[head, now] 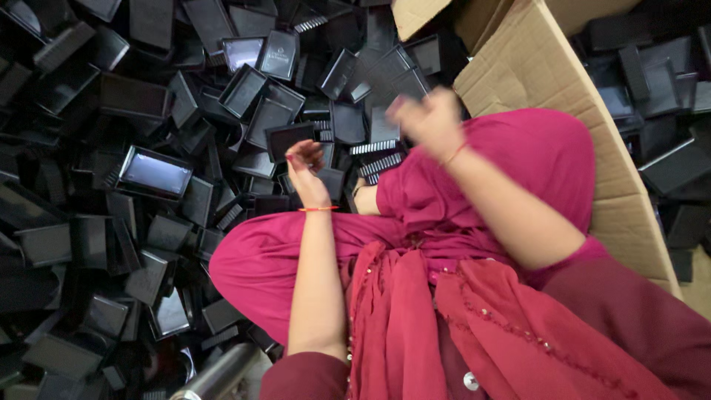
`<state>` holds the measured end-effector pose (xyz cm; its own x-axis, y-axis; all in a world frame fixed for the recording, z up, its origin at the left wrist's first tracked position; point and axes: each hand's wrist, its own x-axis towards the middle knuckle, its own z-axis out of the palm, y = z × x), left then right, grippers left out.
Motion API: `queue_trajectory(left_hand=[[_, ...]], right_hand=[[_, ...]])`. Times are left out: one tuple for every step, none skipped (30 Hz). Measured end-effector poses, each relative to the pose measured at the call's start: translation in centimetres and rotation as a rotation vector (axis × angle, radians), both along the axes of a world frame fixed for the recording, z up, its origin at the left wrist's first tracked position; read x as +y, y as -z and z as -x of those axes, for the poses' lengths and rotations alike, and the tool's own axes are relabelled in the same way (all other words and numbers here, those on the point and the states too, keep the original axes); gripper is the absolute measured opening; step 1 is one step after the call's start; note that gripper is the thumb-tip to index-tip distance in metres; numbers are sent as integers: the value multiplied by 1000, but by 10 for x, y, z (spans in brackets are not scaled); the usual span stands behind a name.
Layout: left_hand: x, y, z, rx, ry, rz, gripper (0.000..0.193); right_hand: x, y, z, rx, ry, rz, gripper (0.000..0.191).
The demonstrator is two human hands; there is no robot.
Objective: The person sits cross-legged on the floor and repeatedly picks up small black plastic trays from a large pile. They open and close the trays, inspect them, and place them back into the pile. The task involves handling the trays one at a time without using any tools.
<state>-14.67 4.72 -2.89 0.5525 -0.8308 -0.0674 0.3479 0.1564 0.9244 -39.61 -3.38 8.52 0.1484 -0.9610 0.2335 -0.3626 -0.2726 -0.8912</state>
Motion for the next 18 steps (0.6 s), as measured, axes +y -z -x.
queue_trajectory(left_hand=[[0,-1,-4,36,-12,-10,59],[1,-2,-8,72,-25,-19,60],[2,-1,-10,86,-62,-49,60],[2,0,-12,98,-98,-77,60],[2,1,-14,110,-131,-107,60],[2,2,-15,90,-150,-117,59],[1,4,-15,69,-166,-127,57],[0,4,-15,48,-182,-136,56],[0,4,-15,34,-189,-121,50],[-1,4,-14,18,-198,-106,44],[-1,5,-13,1,-208,-92,39],[0,4,-12,-29,-200,-93,33],[1,3,-9,-57,-192,-94,28],[0,1,-6,-84,-183,-92,24],[-2,-2,-2,-241,-148,-134,22],[-6,-4,2,-398,-109,-177,21],[-11,-6,7,-556,-70,-218,21],[-19,-8,12,-674,-51,-206,27]], right_hand=[[-11,-14,24,-289,-63,-10,38],[-29,-24,32,-692,228,-135,34],[-40,-38,55,-958,170,25,41],[-43,-45,72,-1067,249,-84,44],[-45,-51,87,-1172,334,-192,48],[-48,-47,88,-1171,321,-267,47],[-51,-41,85,-1168,309,-340,46],[-52,-32,81,-1165,296,-412,46],[-52,-20,74,-1071,221,-472,43],[-54,-7,65,-977,144,-531,40],[-54,7,55,-848,146,-518,42],[-55,20,46,-720,147,-504,44],[-58,31,38,-624,168,-388,50],[-62,40,27,-527,188,-270,55],[-64,48,20,-429,208,-150,61],[-62,54,16,-215,269,-70,67],[-60,58,12,1,326,11,73],[-59,59,8,217,382,91,79]])
